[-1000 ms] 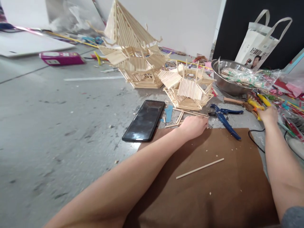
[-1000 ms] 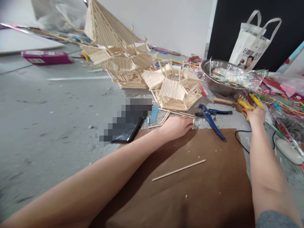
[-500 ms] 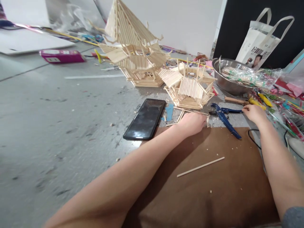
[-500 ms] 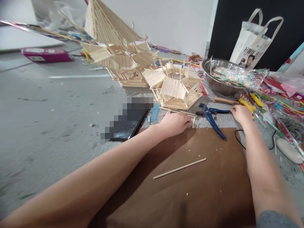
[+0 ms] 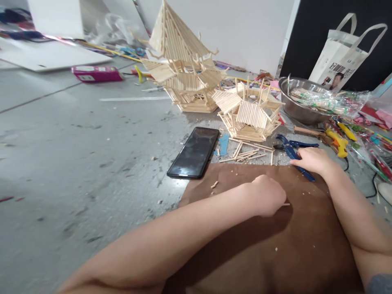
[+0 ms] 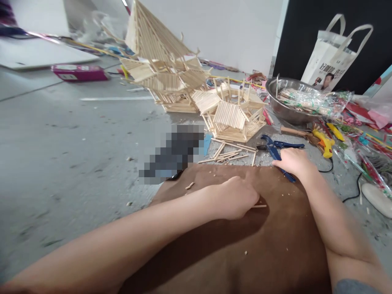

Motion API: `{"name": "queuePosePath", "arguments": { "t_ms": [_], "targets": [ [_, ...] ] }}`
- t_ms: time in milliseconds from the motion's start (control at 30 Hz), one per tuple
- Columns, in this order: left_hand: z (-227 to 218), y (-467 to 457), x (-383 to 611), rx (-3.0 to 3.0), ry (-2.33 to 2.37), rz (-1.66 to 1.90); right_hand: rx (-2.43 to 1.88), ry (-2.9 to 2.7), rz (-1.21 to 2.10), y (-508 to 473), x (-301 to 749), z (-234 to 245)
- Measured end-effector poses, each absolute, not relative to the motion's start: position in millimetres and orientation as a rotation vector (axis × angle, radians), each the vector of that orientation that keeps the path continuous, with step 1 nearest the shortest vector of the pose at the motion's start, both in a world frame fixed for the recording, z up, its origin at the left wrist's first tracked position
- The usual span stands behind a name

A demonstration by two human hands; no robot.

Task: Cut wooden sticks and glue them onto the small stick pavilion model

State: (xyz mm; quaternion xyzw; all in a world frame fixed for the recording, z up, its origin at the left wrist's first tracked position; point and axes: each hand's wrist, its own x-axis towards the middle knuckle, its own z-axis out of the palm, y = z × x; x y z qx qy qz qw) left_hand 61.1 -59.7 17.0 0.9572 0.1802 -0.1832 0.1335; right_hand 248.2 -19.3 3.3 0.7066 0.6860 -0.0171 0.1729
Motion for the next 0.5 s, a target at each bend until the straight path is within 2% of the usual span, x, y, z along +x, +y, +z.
{"name": "queuePosePath", "arguments": {
  "t_ms": [167, 267, 333, 400, 500],
  "targets": [
    [15, -41, 59, 2.697, 0.661, -0.266, 2.017, 1.946, -0.023, -19, 250, 3],
    [12, -23, 59, 2.375, 0.790, 0.148, 2.206, 1.994, 0.067, -22, 250, 8],
    [8, -12, 60, 1.942, 0.895, 0.522, 2.342, 2.168, 0.036, -24, 246, 11],
    [2, -6, 63, 1.506, 0.895, 0.835, 2.433, 2.421, -0.171, -25, 238, 13],
    [-5, -3, 68, 1.141, 0.822, 0.997, 2.495, 2.649, -0.697, -20, 221, 12]
  ]
}}
